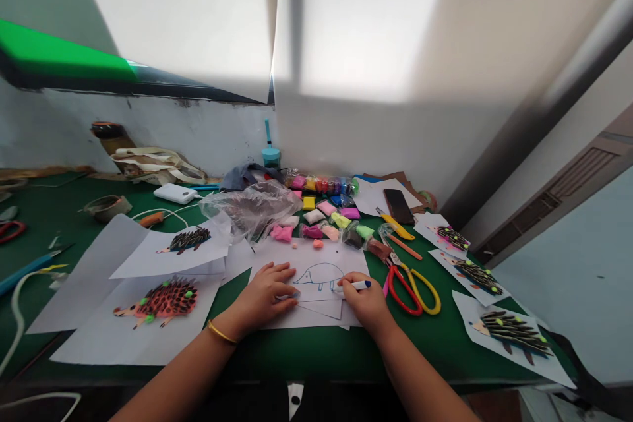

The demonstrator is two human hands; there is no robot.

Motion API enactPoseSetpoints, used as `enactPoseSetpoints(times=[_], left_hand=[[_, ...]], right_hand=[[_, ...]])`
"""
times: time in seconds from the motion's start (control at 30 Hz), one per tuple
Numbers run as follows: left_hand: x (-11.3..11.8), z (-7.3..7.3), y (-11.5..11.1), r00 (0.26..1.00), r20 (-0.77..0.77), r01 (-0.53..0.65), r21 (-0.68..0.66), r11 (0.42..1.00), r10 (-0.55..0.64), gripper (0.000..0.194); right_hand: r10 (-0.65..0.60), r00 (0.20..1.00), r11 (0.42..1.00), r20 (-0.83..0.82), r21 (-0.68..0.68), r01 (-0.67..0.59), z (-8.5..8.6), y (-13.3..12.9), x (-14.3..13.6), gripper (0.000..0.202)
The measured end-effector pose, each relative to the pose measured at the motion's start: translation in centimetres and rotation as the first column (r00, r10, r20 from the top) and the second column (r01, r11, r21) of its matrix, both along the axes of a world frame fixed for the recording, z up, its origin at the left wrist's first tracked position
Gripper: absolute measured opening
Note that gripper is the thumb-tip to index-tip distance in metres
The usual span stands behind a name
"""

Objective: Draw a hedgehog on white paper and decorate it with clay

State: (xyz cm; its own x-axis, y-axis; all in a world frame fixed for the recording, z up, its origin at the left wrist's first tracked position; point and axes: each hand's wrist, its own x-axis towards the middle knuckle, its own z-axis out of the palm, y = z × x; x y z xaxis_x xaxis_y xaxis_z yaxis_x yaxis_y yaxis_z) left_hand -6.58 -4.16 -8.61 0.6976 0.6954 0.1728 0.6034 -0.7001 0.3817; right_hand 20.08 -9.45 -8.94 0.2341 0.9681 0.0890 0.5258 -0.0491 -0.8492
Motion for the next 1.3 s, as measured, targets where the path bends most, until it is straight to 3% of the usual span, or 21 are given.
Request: enactPoseSetpoints(times=[0.2,1.07,1.3], left_hand=[[-0.02,0.08,-0.01,1.000,0.006,0.010,0.001,1.000,-0.010,0.018],[-0.05,-0.02,0.00,1.000,0.008,0.017,0.007,1.000,-0.017,0.019],[-0.06,0.03,-0.04,1.000,0.012,0.016,0.000,1.000,-0.016,0.019]], right_hand=[[-0.066,0.996,0.998,-0.057,-0.011,0.065,0.01,0.16,0.36,0.029],[0.003,1.000,1.000,0.011,0.020,-0.003,-0.02,0.12,-0.06,0.026],[-0.046,0.995,0.998,-0.085,0.045,0.050,-0.20,0.17,0.33,0.028]])
